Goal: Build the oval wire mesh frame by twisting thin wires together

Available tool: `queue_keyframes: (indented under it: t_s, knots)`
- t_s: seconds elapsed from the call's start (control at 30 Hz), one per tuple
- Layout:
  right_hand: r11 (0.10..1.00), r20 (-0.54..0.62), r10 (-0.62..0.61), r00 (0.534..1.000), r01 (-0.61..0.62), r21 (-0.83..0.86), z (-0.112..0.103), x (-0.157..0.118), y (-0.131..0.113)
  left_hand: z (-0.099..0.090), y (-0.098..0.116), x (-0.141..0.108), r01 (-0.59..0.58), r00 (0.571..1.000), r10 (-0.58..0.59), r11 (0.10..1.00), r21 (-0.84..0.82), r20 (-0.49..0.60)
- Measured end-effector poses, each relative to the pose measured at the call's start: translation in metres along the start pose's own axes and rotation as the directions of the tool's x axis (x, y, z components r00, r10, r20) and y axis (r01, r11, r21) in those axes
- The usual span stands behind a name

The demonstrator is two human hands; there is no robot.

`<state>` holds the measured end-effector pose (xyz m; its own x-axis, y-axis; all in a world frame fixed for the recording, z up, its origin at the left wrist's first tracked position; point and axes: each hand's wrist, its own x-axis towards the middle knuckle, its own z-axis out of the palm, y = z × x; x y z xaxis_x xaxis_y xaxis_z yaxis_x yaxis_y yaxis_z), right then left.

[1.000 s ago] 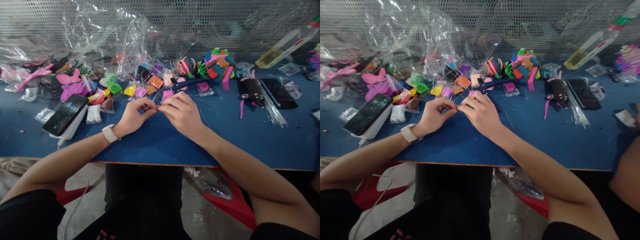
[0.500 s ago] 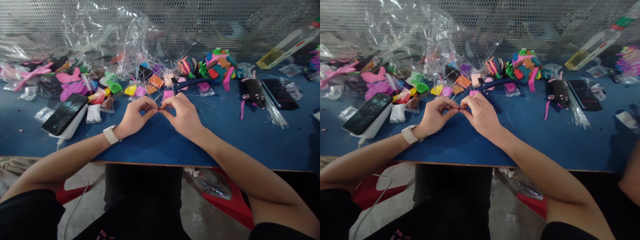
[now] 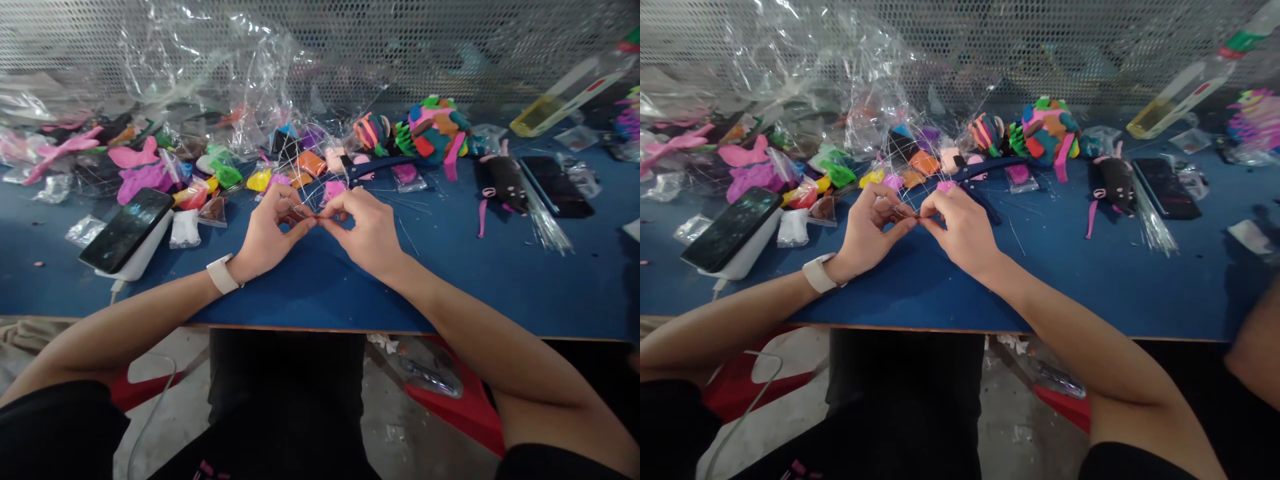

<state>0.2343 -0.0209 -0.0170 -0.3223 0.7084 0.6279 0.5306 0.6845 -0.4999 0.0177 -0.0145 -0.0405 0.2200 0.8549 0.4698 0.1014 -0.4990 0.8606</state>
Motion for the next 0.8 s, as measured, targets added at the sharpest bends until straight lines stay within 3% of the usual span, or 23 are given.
queue_keyframes:
  t_s: [0.23, 0.47, 0.7, 0.8]
  knots:
    - [0.995, -0.013, -0.068, 0.998, 0.067, -0.077, 0.0019, -0.0012, 0.0007, 0.0016, 0.0053, 0.0002, 0.075, 0.997, -0.075, 0.996, -0.049, 0.003]
    - [0.987, 0.033, -0.054, 0.998, 0.059, -0.146, 0.0042, -0.0024, 0.004, -0.0004, 0.0059, 0.0005, 0.196, 0.981, -0.193, 0.978, -0.079, 0.035]
    - [0.984, 0.052, -0.048, 0.998, 0.056, -0.168, 0.0038, 0.0004, 0.0012, -0.0001, 0.0041, 0.0021, 0.282, 0.959, -0.28, 0.931, -0.231, 0.04]
    - [0.991, 0.074, 0.01, 0.997, 0.0, -0.134, 0.0032, 0.0013, 0.0001, 0.0006, 0.0043, 0.0019, 0.299, 0.953, -0.299, 0.917, -0.266, 0.039]
